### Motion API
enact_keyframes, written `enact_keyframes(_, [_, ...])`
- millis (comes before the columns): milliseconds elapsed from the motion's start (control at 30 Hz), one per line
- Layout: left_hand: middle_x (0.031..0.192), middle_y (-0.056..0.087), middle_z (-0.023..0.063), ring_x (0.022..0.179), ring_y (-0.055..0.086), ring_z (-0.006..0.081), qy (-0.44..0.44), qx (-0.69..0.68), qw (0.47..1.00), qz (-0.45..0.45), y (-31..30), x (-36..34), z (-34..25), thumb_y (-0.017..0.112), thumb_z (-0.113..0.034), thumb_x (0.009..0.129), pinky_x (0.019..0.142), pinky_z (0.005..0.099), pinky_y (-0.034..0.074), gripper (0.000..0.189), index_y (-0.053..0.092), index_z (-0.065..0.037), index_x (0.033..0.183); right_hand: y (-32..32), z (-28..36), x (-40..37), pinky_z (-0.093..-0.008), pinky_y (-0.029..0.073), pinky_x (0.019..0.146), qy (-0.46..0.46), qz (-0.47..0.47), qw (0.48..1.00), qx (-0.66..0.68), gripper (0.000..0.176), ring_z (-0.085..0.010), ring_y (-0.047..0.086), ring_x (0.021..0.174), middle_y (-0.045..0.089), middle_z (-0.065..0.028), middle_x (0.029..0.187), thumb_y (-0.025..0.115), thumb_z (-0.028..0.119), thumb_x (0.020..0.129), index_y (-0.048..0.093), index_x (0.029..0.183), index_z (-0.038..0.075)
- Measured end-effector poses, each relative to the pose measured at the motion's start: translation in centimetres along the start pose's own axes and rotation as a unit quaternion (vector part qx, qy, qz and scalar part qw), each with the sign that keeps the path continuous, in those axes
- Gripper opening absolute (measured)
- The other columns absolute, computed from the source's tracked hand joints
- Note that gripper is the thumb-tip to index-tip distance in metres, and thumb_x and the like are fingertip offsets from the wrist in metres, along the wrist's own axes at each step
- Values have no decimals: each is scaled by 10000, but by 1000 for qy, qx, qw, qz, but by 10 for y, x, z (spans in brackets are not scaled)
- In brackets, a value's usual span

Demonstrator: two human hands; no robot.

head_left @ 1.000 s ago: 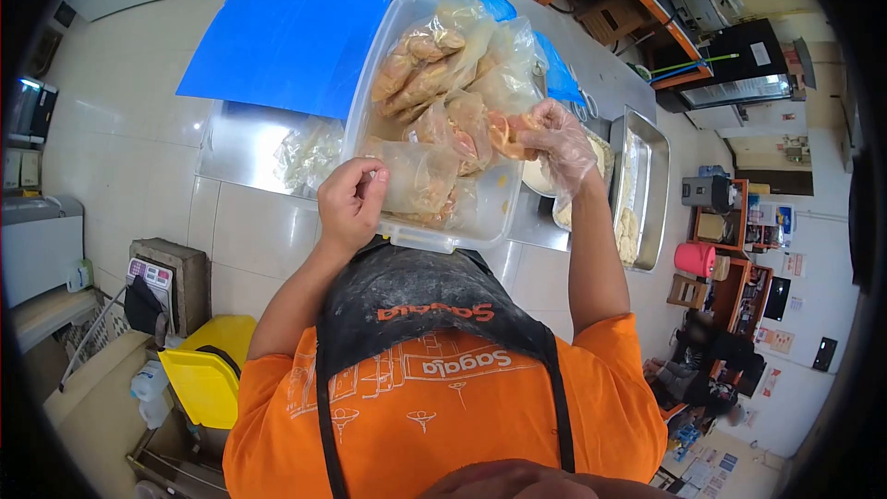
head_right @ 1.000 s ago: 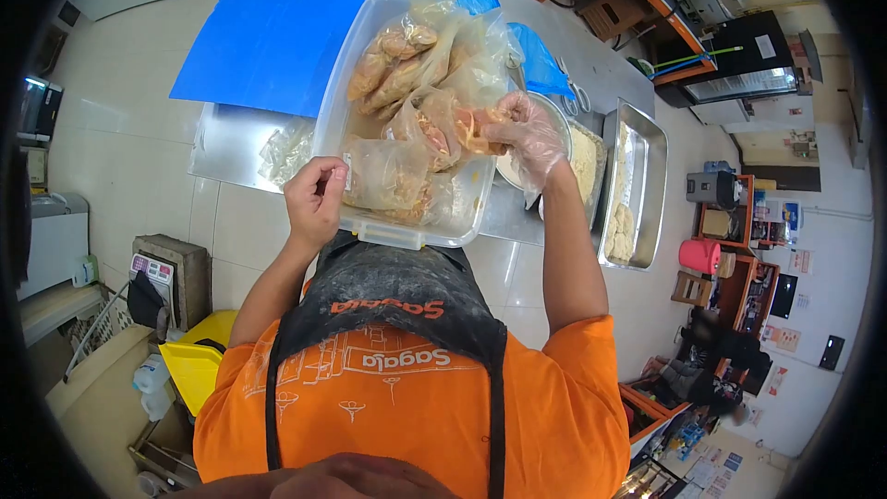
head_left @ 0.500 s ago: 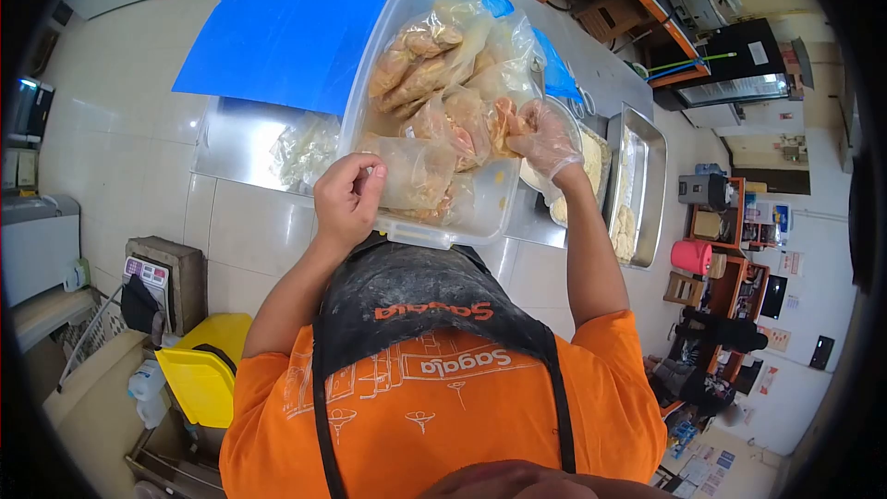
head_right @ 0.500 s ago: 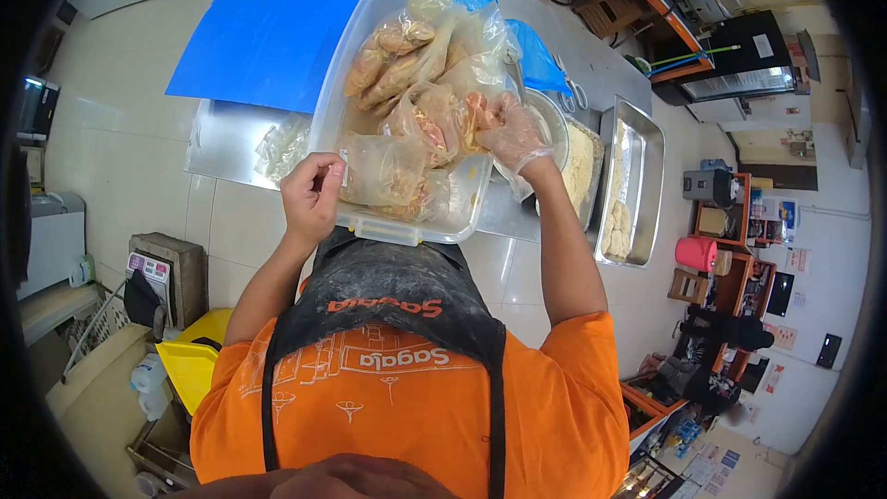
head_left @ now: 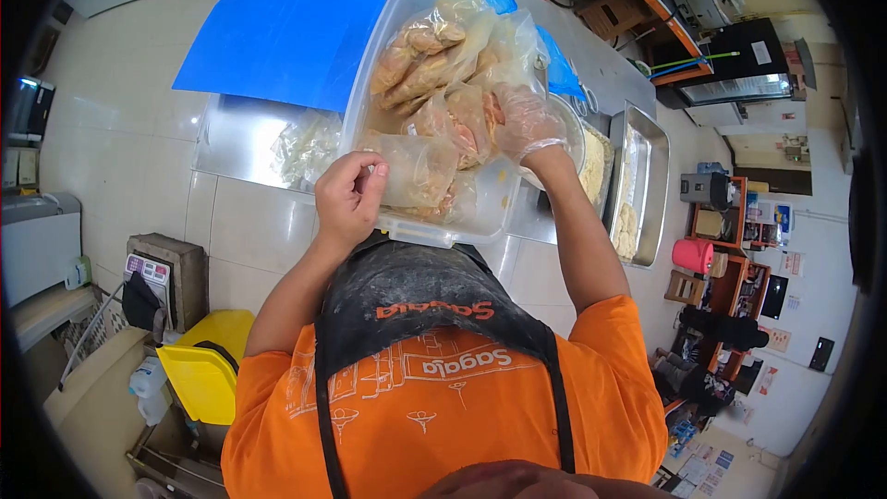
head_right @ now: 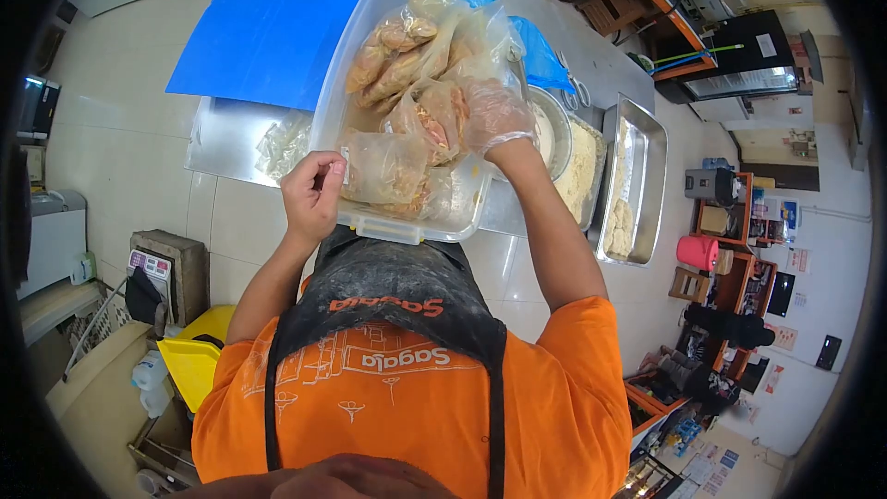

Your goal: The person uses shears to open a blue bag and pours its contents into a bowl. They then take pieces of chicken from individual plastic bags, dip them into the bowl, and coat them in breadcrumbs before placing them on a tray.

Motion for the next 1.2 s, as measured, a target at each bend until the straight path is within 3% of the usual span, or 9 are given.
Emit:
enact_keyframes(133, [699,584,10,612,492,42,-3,2,1000,1,0,0,-1,602,-62,919,550,207,392,95,639,24,904,4,14,-3,-464,490,857,-53,94,992,-61,319,-378,612,1031,638,-199,1101,529,324,924,609,1166,132])
enact_keyframes(200, [681,567,44,575,488,106,-19,-5,1000,-6,1,0,0,633,-93,889,532,250,392,89,644,-4,881,10,11,3,-457,493,861,-58,131,988,-52,303,-372,614,1033,638,-194,1104,525,313,921,614,1136,119])
enact_keyframes(400, [670,556,58,558,486,136,-41,-14,999,-7,1,0,-2,651,-111,874,526,277,392,92,646,-20,869,16,3,13,-450,499,815,-91,74,993,-5,232,-400,623,925,654,-221,996,571,142,808,647,1007,49])
enact_keyframes(500, [673,559,58,558,487,136,-41,-11,999,-6,1,0,-1,652,-113,875,527,279,394,93,646,-21,871,10,-5,11,-394,505,787,-52,62,989,122,254,-356,634,830,654,-215,900,577,81,731,647,966,14])
enact_keyframes(700, [684,574,65,561,506,140,-37,-2,999,-1,1,2,-3,650,-110,874,529,278,406,89,647,-20,872,-5,-26,-4,-279,508,724,47,31,923,381,287,-140,614,778,667,-63,864,574,25,696,670,966,8])
enact_keyframes(800, [694,586,67,568,521,137,-33,0,999,0,3,3,-4,648,-103,873,534,274,415,85,646,-19,871,-14,-31,-10,-260,510,721,62,39,920,384,236,-107,610,792,666,-29,878,612,23,726,674,954,18])
enact_keyframes(900, [704,596,67,572,530,132,-42,1,999,4,3,2,-3,646,-95,872,536,269,420,79,646,-16,870,-5,-43,-11,-280,530,715,28,-5,905,424,176,-132,625,766,668,-54,853,671,27,725,672,900,5])
enact_keyframes(1100, [716,604,64,576,527,121,-40,0,999,6,6,2,-1,646,-87,874,536,262,419,76,647,-11,873,-18,-36,-19,-264,513,679,114,36,858,499,134,-96,600,745,644,-24,831,698,107,845,653,926,10])
enact_keyframes(1200, [717,604,63,577,524,118,-37,2,999,5,6,2,-1,651,-91,877,536,259,418,82,647,-9,875,-13,-44,-16,-268,500,659,111,44,879,462,148,-88,586,733,638,-19,831,673,135,865,628,940,16])
Point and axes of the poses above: each hand's wrist, its own x-axis towards the middle knuckle, its own y-axis out of the palm, z = x × y, the point moved 3 cm from there along x, towards the middle knuckle
